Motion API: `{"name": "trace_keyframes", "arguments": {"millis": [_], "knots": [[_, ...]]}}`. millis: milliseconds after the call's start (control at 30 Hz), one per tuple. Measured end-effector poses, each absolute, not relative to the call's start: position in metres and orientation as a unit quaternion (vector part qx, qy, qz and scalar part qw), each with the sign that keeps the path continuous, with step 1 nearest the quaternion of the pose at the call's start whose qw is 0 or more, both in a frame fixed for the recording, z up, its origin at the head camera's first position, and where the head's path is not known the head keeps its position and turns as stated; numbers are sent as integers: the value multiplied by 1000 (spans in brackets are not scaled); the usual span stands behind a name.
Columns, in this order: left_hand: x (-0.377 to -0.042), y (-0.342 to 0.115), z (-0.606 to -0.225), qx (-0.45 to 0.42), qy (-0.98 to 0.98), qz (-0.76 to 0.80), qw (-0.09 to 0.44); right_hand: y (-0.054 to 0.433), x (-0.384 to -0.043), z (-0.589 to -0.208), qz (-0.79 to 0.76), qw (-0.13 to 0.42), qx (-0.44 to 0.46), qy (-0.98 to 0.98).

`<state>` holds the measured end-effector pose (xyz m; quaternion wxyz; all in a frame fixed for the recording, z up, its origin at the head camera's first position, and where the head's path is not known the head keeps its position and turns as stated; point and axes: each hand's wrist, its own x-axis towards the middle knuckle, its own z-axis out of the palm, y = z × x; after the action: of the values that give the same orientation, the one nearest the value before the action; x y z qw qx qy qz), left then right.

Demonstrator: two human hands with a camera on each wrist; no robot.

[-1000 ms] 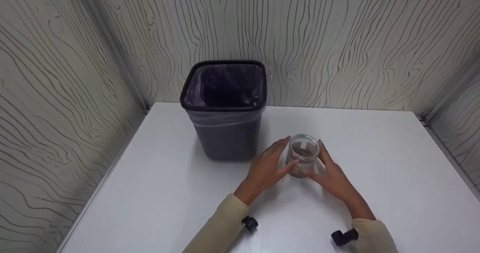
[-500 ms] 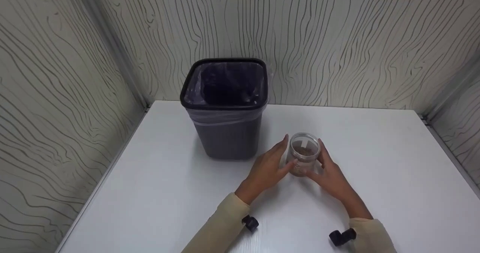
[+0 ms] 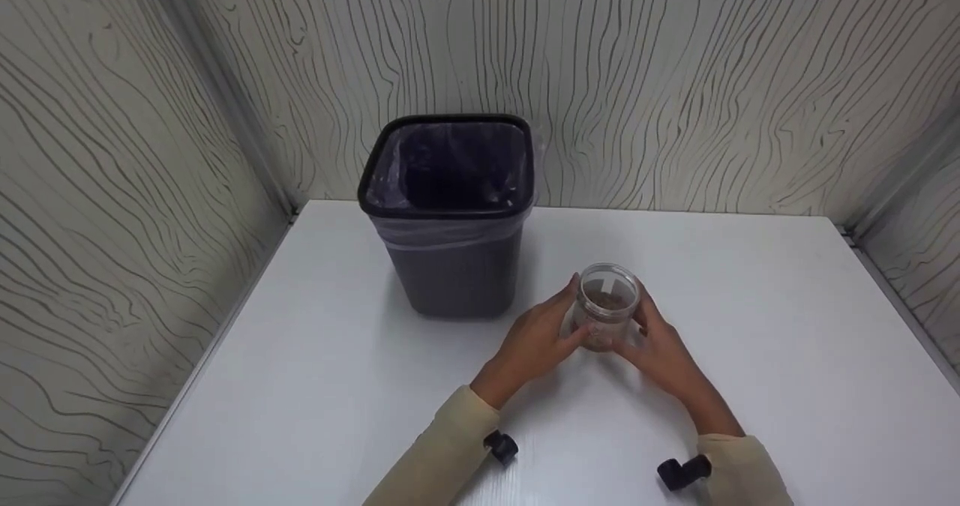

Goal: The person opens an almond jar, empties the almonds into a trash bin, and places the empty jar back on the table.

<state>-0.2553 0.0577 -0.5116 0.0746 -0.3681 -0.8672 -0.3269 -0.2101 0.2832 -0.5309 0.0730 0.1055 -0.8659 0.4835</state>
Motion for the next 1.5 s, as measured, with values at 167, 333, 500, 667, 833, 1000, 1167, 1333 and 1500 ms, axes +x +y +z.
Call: {"name": "trace_keyframes", "arguments": {"millis": [167, 333, 500, 667, 833, 1000, 1167, 1333, 1500], "knots": [[-256, 58, -513, -363, -874, -315, 75, 283, -210, -531, 490, 66, 103, -863], [-256, 58, -511, -351, -877, -319, 75, 284, -209, -530, 489, 60, 96, -865], [-257, 58, -509, -336, -878, -332, 75, 284, -209, -530, 486, 63, 95, -867], [-257, 56, -505, -334, -870, -353, 83, 283, -209, -530, 483, 65, 102, -867], [-256, 56, -505, -328, -869, -362, 76, 282, -208, -532, 484, 59, 110, -866], [-255, 57, -504, -325, -870, -364, 74, 284, -208, -529, 476, 67, 115, -869], [-255, 58, -504, -325, -872, -361, 63, 284, -208, -528, 473, 72, 117, -870], [-254, 58, -505, -329, -869, -364, 61, 281, -206, -526, 483, 71, 120, -865], [-253, 57, -505, -319, -870, -370, 58, 278, -206, -525, 485, 67, 120, -864]]}}
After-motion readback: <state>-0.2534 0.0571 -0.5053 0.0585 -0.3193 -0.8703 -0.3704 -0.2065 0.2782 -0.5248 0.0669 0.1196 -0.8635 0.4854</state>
